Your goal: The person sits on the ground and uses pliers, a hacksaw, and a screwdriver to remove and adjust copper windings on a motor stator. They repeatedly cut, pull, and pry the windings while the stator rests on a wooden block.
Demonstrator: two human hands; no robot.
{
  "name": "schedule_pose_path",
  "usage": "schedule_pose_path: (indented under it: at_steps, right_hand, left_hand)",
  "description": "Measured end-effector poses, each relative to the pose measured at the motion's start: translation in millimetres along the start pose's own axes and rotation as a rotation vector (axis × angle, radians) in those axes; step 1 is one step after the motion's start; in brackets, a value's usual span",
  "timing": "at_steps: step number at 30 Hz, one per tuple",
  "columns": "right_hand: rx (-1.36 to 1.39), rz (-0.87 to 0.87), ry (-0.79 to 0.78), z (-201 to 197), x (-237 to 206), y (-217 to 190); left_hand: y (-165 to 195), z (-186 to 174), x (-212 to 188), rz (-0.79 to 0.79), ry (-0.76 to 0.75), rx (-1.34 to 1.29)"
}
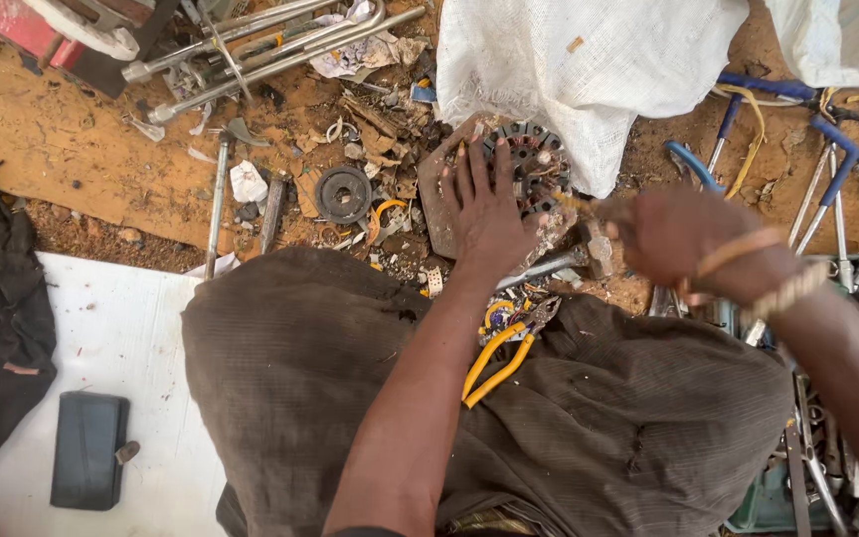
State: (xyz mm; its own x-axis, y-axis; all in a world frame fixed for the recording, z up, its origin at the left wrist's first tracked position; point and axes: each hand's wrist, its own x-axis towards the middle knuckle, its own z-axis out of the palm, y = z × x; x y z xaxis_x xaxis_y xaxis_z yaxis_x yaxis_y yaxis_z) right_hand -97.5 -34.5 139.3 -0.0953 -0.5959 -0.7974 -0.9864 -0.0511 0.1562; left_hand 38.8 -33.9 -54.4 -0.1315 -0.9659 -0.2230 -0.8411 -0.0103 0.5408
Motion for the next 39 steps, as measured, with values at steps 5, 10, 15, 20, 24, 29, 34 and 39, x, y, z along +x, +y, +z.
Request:
schedule_pose_path:
  at_steps: [5,10,15,20,24,29,34,39]
  right_hand:
    - [-0.01,-0.107,0.221,-0.9,13.4,29.9]
    - [0.568,-0.04,0.49,136.8,1.0,43.7]
    - [0.739,-0.152,0.732,221.5,17.8,26.2]
    - [0.769,-0.148,0.716,224.9,30.5,20.6]
    - [0.664,-0.192,0.786,203.3,24.0,4.7]
    - [0.193,0.014,0.295,133.5,8.1,10.9]
    - [-0.025,-0.025,0.274,98.7,7.9,26.3]
    - [0.378,-0.241,0.728,161.2,17.4,4.5]
  left_hand:
    - [0.1,-22.1,-2.3,0.008,-0.028,-0.002]
    - [-4.8,-39.6,-24.6,-0.035,-0.135,0.17]
    - [-18.8,-30.7,-19.0,0.099,-0.037,0.198]
    - [-31.0,-16.7,0.7,0.172,-0.087,0.091]
    - [-31.8,-11.4,2.0,0.151,-0.121,0.127]
    - [-27.6,-13.5,0.1,0.127,-0.1,0.134]
    - [-23.9,-20.5,-3.2,0.121,-0.088,0.057]
    - [-24.7,-20.8,-2.4,0.111,-0.095,0.061]
